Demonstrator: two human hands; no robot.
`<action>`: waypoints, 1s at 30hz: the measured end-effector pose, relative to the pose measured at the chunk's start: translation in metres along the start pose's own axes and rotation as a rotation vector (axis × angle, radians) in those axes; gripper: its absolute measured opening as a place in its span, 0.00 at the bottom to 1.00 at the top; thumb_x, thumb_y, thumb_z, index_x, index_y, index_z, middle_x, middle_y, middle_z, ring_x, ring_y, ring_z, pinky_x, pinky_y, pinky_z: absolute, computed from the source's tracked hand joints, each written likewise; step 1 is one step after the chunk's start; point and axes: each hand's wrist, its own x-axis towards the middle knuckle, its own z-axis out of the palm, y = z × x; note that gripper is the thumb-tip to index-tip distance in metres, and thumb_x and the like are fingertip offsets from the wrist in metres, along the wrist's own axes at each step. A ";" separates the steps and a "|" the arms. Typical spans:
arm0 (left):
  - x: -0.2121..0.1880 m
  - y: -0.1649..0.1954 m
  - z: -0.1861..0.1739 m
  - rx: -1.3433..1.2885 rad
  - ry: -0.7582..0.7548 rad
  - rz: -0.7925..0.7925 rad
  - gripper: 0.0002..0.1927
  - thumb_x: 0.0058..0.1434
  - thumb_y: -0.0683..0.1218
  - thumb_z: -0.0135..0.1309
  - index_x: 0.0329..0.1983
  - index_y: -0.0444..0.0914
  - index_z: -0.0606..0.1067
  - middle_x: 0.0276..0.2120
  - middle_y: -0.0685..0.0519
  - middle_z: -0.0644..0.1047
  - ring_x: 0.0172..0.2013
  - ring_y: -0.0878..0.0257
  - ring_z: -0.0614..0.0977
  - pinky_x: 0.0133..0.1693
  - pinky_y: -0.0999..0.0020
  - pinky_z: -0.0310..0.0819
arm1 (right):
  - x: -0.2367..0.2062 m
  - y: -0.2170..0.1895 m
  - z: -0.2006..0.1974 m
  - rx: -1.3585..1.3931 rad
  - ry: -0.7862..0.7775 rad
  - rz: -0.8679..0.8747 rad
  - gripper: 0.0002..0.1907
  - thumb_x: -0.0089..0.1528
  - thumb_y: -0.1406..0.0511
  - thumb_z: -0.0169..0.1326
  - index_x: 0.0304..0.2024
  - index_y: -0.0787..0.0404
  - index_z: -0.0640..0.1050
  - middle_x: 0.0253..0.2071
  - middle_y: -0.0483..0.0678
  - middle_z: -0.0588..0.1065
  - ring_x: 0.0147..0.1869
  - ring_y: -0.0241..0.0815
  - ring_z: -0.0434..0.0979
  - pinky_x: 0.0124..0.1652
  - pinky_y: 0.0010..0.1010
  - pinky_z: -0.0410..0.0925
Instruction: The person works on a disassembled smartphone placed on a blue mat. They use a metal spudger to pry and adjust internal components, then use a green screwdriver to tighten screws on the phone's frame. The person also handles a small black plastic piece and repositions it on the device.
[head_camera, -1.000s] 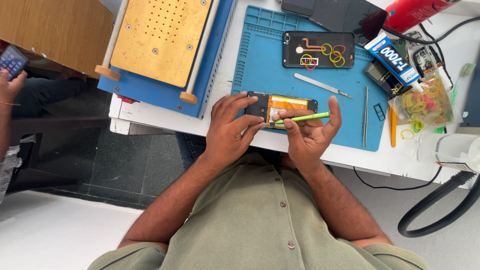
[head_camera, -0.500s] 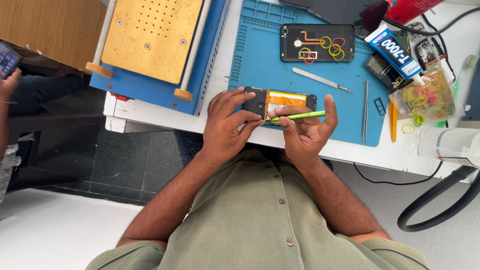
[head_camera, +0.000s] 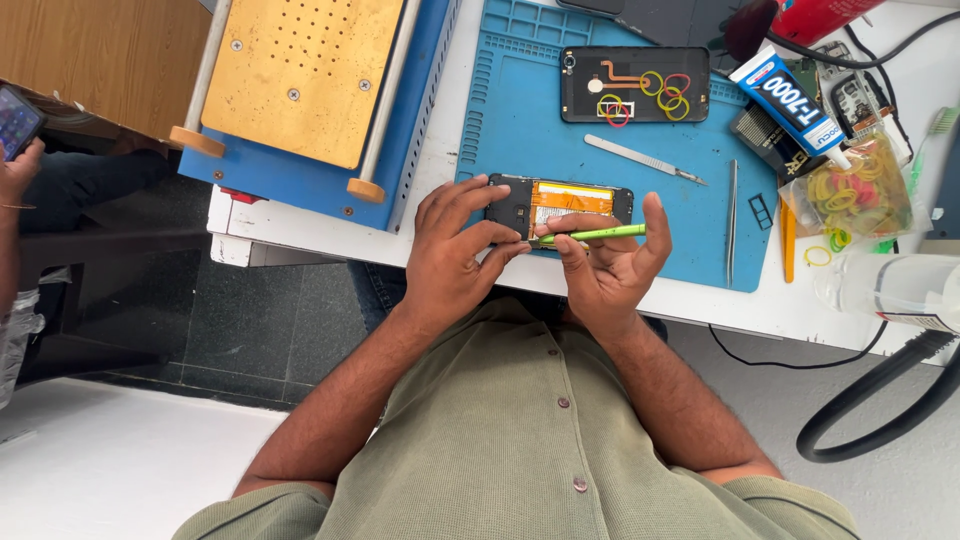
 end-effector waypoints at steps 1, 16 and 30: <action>0.000 0.000 0.000 0.008 -0.003 0.001 0.09 0.59 0.52 0.69 0.34 0.45 0.81 0.60 0.54 0.75 0.68 0.55 0.69 0.69 0.50 0.59 | 0.000 0.000 0.000 -0.001 0.002 0.000 0.44 0.75 0.74 0.50 0.79 0.44 0.38 0.50 0.61 0.79 0.53 0.49 0.84 0.58 0.46 0.79; 0.000 0.000 0.002 0.022 0.027 0.026 0.06 0.62 0.49 0.68 0.39 0.45 0.82 0.59 0.55 0.76 0.67 0.56 0.71 0.69 0.52 0.62 | -0.001 0.002 -0.002 -0.004 0.018 -0.009 0.44 0.74 0.74 0.50 0.79 0.44 0.38 0.51 0.62 0.79 0.53 0.49 0.84 0.59 0.46 0.79; 0.001 -0.001 0.004 0.029 0.005 0.025 0.06 0.62 0.49 0.68 0.38 0.45 0.82 0.58 0.55 0.76 0.67 0.56 0.70 0.69 0.51 0.60 | 0.003 -0.001 0.003 -0.084 -0.026 -0.080 0.46 0.73 0.76 0.50 0.78 0.42 0.38 0.53 0.60 0.78 0.53 0.49 0.83 0.59 0.46 0.77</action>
